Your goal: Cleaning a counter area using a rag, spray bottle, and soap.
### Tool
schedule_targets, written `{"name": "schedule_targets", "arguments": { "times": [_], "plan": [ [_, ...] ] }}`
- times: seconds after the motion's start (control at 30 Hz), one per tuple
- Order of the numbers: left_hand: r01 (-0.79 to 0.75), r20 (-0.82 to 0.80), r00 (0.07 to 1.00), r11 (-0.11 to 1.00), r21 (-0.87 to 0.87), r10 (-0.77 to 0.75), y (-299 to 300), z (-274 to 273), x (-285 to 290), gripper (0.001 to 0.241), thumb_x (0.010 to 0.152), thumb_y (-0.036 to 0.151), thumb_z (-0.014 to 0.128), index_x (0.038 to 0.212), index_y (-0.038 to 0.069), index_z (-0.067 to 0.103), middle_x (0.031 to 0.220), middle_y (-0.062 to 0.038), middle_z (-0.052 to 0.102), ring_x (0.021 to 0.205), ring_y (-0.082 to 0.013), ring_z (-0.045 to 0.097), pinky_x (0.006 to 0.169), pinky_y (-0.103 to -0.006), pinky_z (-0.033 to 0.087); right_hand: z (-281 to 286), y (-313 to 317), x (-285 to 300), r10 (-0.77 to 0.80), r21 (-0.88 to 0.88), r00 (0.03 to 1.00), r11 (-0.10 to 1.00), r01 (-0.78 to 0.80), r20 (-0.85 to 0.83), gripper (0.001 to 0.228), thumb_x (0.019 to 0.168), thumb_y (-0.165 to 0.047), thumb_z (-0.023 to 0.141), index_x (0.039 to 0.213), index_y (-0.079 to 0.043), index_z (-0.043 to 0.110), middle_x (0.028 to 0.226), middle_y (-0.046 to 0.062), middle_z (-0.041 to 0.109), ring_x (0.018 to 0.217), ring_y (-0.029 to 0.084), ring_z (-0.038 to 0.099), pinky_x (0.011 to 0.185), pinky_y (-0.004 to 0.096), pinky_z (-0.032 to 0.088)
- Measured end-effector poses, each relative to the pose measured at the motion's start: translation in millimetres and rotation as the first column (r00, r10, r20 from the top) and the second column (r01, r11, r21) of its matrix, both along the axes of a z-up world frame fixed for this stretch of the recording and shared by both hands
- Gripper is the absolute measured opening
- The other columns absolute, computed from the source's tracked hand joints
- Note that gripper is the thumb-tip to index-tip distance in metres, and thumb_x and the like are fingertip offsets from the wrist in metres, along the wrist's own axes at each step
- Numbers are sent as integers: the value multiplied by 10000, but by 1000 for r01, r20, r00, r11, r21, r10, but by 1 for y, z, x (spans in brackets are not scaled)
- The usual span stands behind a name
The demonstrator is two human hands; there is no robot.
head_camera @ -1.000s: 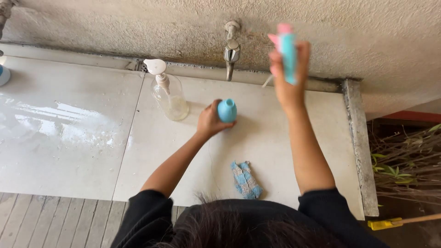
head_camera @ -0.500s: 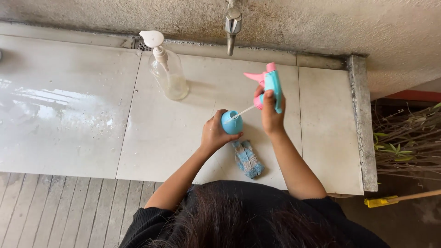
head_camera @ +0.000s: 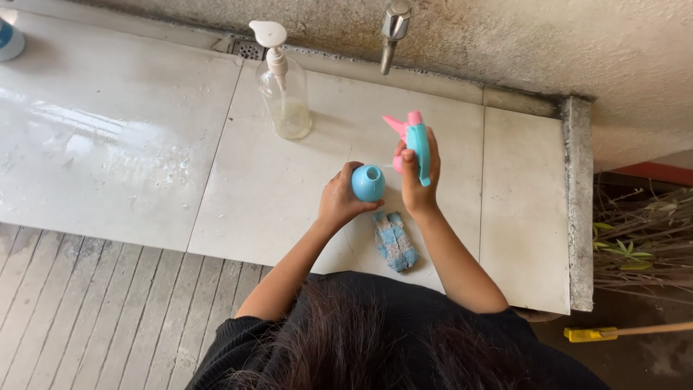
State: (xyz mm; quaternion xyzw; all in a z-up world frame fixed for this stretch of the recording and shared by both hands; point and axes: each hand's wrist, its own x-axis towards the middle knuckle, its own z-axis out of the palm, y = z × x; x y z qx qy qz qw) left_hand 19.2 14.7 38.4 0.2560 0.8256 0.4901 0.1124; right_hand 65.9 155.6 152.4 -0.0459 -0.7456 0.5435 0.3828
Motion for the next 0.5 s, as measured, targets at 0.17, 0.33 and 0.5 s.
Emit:
{"name": "schedule_targets", "arguments": {
  "times": [0.17,0.33,0.5],
  "plan": [
    [-7,-16,1000,999,47,8,2,-8,-1,883,581,360,962,1307,112,527,1132,-202,719,1072,-453,704,965,-574,558,-11,23,2,-167,0,978,986,169,-126,640,1041,-644,388,958,-50,609,777,63,597,629,130,534,562,252,427],
    [1,-14,1000,998,66,0,1,-4,0,876,588,327,978,1299,93,523,1142,-222,714,1079,-467,699,970,-577,554,18,26,6,-87,-39,960,996,80,-267,612,1056,-521,375,847,17,581,718,144,543,575,233,553,564,296,450],
    [-13,-22,1000,997,78,15,0,-10,1,887,582,334,968,1307,92,518,1140,-218,711,1080,-469,695,970,-594,550,27,-5,10,-54,45,987,997,62,-154,579,1075,-572,418,995,-27,595,817,81,579,719,157,561,659,277,438]
  ]
}}
